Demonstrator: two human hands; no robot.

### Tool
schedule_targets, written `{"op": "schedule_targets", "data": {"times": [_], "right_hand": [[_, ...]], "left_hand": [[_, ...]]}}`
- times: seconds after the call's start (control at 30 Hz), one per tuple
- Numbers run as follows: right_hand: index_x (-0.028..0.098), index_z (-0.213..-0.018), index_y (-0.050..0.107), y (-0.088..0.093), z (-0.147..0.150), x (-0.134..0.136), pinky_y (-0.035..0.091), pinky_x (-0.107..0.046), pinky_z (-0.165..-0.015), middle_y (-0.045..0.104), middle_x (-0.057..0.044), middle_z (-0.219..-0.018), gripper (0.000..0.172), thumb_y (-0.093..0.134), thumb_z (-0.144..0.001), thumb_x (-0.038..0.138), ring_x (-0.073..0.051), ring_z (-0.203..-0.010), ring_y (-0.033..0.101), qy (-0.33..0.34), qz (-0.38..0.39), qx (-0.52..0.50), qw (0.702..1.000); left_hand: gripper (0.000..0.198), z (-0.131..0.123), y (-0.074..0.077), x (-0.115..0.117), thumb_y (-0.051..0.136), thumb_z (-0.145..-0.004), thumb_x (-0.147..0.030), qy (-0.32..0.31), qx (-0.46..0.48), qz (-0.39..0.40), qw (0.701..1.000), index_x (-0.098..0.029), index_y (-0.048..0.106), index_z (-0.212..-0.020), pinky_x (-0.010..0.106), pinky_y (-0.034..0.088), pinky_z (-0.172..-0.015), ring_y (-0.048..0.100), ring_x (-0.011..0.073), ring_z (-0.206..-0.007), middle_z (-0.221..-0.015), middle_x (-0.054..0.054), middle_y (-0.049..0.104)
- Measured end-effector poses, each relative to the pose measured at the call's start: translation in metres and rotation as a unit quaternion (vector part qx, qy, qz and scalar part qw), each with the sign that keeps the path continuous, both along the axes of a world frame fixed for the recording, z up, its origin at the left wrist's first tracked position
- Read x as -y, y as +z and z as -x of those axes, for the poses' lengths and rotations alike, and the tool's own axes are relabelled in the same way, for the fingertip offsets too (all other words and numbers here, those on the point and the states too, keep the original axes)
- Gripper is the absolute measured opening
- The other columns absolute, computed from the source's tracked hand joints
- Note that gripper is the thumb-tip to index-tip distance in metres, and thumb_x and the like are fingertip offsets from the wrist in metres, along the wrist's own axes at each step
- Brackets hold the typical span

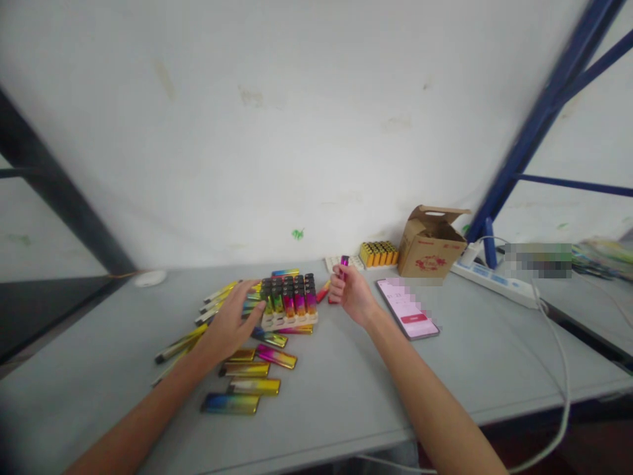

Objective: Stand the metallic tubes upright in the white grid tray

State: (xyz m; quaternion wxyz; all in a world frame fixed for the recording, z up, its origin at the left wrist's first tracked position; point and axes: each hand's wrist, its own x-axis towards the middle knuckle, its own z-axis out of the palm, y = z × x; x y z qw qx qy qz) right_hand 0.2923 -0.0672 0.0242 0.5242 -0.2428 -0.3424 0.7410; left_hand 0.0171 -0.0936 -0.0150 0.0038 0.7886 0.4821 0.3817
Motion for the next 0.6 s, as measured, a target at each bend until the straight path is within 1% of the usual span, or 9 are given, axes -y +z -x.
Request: {"op": "schedule_targets", "data": {"times": [0.07,0.13,0.2,0.23,0.3,0.33,0.43,0.53,0.6], "right_hand": [[0.02,-0.073,0.051,-0.001,0.0,0.001,0.024,-0.018,-0.038,0.035,0.009,-0.05,0.016,0.063,-0.077,0.03,-0.007,-0.04,0.028,0.016,0.008,0.001,1.0],[0.019,-0.081,0.058,-0.002,-0.002,0.001,0.029,-0.019,-0.039,0.048,0.005,-0.059,0.012,0.061,-0.075,0.028,-0.008,-0.045,0.04,0.003,0.007,0.005,1.0],[0.017,-0.092,0.062,-0.004,-0.004,-0.001,0.035,-0.02,-0.043,0.057,0.002,-0.069,0.022,0.058,-0.071,0.021,-0.01,-0.054,0.049,-0.013,0.008,0.004,1.0],[0.017,-0.095,0.063,-0.005,-0.005,-0.002,0.036,-0.019,-0.043,0.057,0.002,-0.069,0.026,0.057,-0.07,0.018,-0.01,-0.054,0.049,-0.013,0.01,0.0,1.0],[0.016,-0.097,0.063,-0.007,-0.007,-0.004,0.03,-0.018,-0.039,0.051,0.004,-0.062,0.03,0.056,-0.068,0.013,-0.008,-0.047,0.04,0.003,0.011,-0.012,1.0],[0.016,-0.096,0.063,-0.009,-0.008,-0.005,0.026,-0.017,-0.037,0.046,0.006,-0.058,0.028,0.056,-0.07,0.014,-0.007,-0.043,0.033,0.015,0.009,-0.019,1.0],[0.016,-0.086,0.063,-0.011,-0.009,-0.006,0.018,-0.017,-0.035,0.033,0.009,-0.05,0.015,0.057,-0.079,0.029,-0.006,-0.039,0.018,0.05,0.0,-0.044,0.998],[0.018,-0.065,0.052,-0.01,-0.008,-0.003,0.021,-0.017,-0.036,0.026,0.009,-0.049,0.036,0.054,-0.084,0.048,-0.006,-0.04,0.015,0.08,-0.009,-0.067,0.995],[0.02,-0.057,0.041,-0.01,-0.007,-0.001,0.023,-0.017,-0.037,0.023,0.009,-0.048,0.046,0.051,-0.084,0.055,-0.006,-0.04,0.015,0.096,-0.014,-0.073,0.993]], "left_hand": [[0.042,0.0,-0.001,0.0,0.041,-0.096,-0.036,-0.003,-0.001,-0.002,1.0,-0.015,0.044,-0.132,0.049,0.037,-0.109,0.048,0.0292,-0.126,-0.13,0.017,0.053],[0.042,-0.001,-0.001,0.001,0.041,-0.096,-0.036,-0.008,0.001,-0.001,1.0,-0.015,0.044,-0.132,0.049,0.037,-0.109,0.048,0.0293,-0.126,-0.13,0.017,0.053],[0.042,-0.001,-0.001,0.001,0.04,-0.096,-0.037,-0.01,0.003,0.002,1.0,-0.014,0.043,-0.132,0.05,0.038,-0.108,0.048,0.0297,-0.126,-0.13,0.017,0.053],[0.043,-0.001,-0.001,0.002,0.039,-0.096,-0.037,-0.009,0.003,0.003,1.0,-0.014,0.043,-0.132,0.05,0.038,-0.108,0.048,0.0299,-0.125,-0.13,0.018,0.053],[0.043,-0.002,0.0,0.002,0.039,-0.096,-0.037,-0.011,0.002,0.005,1.0,-0.013,0.043,-0.132,0.051,0.038,-0.108,0.048,0.0302,-0.125,-0.129,0.018,0.053],[0.042,-0.002,0.001,0.002,0.039,-0.096,-0.036,-0.012,0.002,0.005,1.0,-0.013,0.043,-0.131,0.051,0.038,-0.107,0.049,0.0301,-0.125,-0.129,0.018,0.053],[0.041,-0.002,0.001,0.002,0.04,-0.096,-0.036,-0.017,0.005,0.001,1.0,-0.014,0.044,-0.131,0.05,0.038,-0.108,0.049,0.0295,-0.124,-0.128,0.017,0.053],[0.041,-0.001,0.001,0.001,0.04,-0.096,-0.035,-0.016,0.004,-0.002,1.0,-0.014,0.043,-0.131,0.05,0.037,-0.108,0.048,0.0293,-0.124,-0.129,0.017,0.053],[0.041,0.0,0.0,0.001,0.04,-0.096,-0.035,-0.015,0.001,-0.003,1.0,-0.014,0.043,-0.131,0.05,0.037,-0.108,0.048,0.0293,-0.125,-0.128,0.017,0.052]]}}
